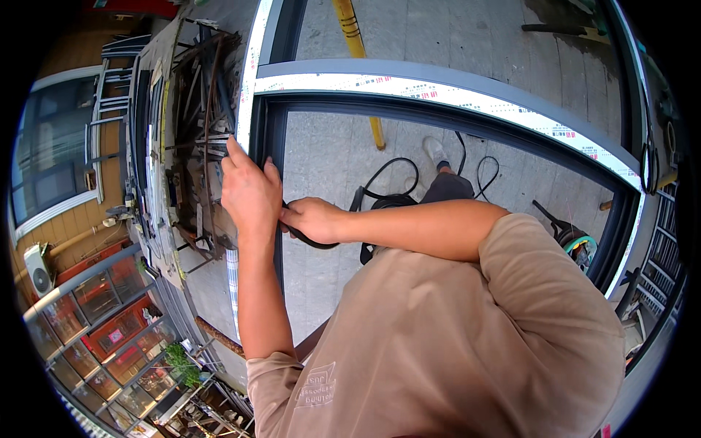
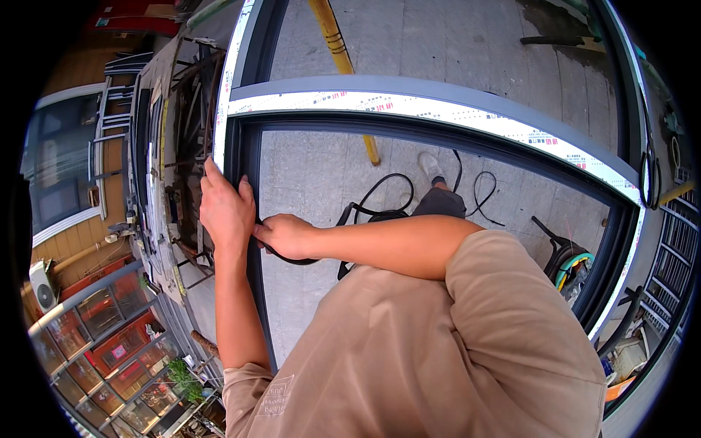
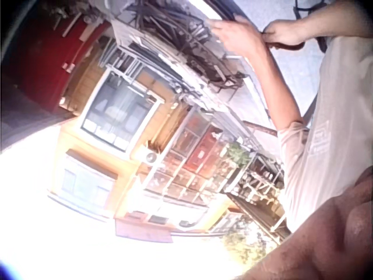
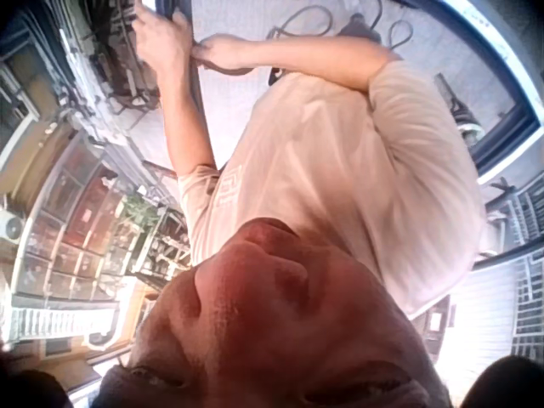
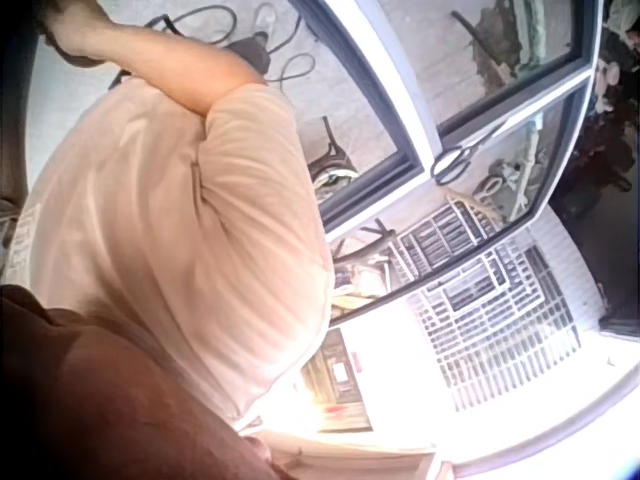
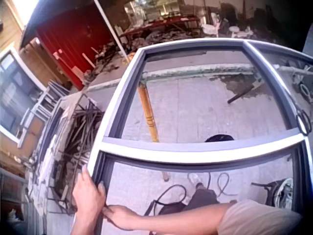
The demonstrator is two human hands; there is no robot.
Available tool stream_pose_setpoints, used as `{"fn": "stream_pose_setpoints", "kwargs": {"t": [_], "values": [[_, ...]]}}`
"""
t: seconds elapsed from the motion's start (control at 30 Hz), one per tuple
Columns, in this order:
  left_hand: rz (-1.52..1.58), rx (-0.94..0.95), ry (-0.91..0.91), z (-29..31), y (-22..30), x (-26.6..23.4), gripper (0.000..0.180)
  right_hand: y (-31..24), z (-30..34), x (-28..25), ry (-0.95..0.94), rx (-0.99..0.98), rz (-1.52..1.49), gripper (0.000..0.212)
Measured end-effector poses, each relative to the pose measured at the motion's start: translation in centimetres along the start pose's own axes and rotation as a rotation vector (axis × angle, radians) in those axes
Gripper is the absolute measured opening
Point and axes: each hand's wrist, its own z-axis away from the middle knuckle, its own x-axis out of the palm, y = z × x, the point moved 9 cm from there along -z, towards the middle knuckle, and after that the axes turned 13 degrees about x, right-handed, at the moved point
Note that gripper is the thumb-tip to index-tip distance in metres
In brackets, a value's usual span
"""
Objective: The person installs a black rubber seal into a white window frame by pressing it into the groove by hand and then cutting the excess with scissors.
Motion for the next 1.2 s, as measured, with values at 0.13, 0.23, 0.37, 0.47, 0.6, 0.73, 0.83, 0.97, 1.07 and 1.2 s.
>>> {"fn": "stream_pose_setpoints", "kwargs": {"t": [0.13, 0.23, 0.37, 0.47, 0.6, 0.73, 0.83, 0.97, 1.07, 1.2], "values": [[0.037, 0.015, -0.013, -0.1, -0.1, 0.0, 0.086, -0.1, 0.1, 1.8, -0.156, -0.002, -0.305, 0.050], [0.059, 0.061, 0.006, 0.1, 0.1, -0.2, 0.088, 0.3, -0.3, 1.9, -0.169, 0.018, -0.332, 0.054], [0.069, 0.049, -0.012, 0.2, -0.4, 0.2, 0.088, 0.3, -1.0, 2.3, -0.198, -0.022, -0.343, 0.053], [0.075, 0.063, -0.010, 0.1, -0.5, 0.2, 0.088, 0.0, -1.6, 2.6, -0.197, -0.061, -0.287, 0.051], [0.069, 0.040, -0.012, 0.2, -0.5, 0.3, 0.087, -1.3, -1.4, 1.6, -0.130, -0.158, -0.026, 0.048], [0.097, 0.045, 0.003, 0.2, -0.5, 0.1, 0.089, -2.8, -0.3, -0.6, 0.006, -0.101, 0.388, 0.050], [0.098, 0.038, 0.021, 0.3, -0.6, 0.1, 0.090, -3.4, 1.1, -3.0, 0.066, -0.032, 0.771, 0.044], [0.093, 0.030, 0.030, 0.4, -0.8, 0.4, 0.090, -7.7, 4.6, -7.9, 0.551, -0.376, 0.599, 0.050], [0.112, 0.035, 0.064, 0.4, -0.9, 0.1, 0.089, -9.4, 4.8, -10.1, 0.727, -0.483, 0.557, 0.066], [0.109, 0.008, 0.049, 0.4, -1.0, 0.0, 0.087, -10.9, 3.3, -11.3, 0.769, -0.479, 0.594, 0.070]]}}
